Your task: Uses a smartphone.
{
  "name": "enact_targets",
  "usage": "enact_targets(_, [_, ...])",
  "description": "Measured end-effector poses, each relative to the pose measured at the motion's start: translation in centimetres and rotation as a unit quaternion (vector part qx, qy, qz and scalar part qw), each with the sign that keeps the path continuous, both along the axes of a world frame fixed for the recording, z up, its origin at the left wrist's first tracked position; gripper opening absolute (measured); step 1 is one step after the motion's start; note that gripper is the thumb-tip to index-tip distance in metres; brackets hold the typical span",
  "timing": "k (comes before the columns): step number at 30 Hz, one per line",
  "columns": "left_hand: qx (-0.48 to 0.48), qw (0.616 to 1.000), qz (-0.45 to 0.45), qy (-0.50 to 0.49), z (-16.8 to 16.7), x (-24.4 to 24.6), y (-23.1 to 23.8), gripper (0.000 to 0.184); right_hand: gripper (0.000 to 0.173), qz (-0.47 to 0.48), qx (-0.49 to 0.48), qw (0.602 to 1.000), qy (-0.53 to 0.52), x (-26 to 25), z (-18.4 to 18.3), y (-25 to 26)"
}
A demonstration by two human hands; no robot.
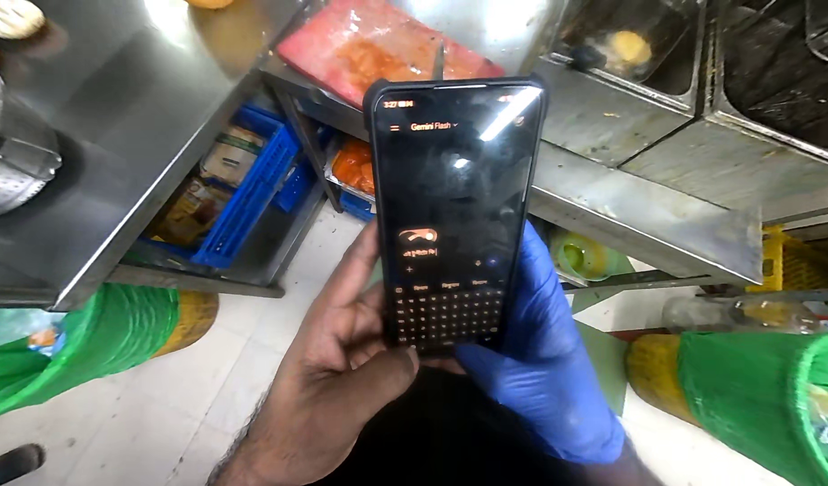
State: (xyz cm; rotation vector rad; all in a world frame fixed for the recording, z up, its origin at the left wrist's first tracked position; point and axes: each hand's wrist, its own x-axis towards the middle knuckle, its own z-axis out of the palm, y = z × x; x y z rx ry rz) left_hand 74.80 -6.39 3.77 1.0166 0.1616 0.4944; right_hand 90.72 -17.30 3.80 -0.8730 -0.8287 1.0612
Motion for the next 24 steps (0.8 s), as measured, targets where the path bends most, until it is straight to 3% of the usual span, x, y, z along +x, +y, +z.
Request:
enact_targets(12, [-0.008, 1.0, 0.024, -0.004, 0.3, 0.5, -0.6, 0.09, 0.089, -0.003, 0.006, 1.0, 0.024, 0.1, 0.0, -0.1])
enact_targets(24, [0.023, 0.998, 0.062, 0.016, 0.2, 1.1, -1.1, 0.082, 0.065, -0.075, -0.014, 0.997, 0.008, -0.5, -0.1, 0.6])
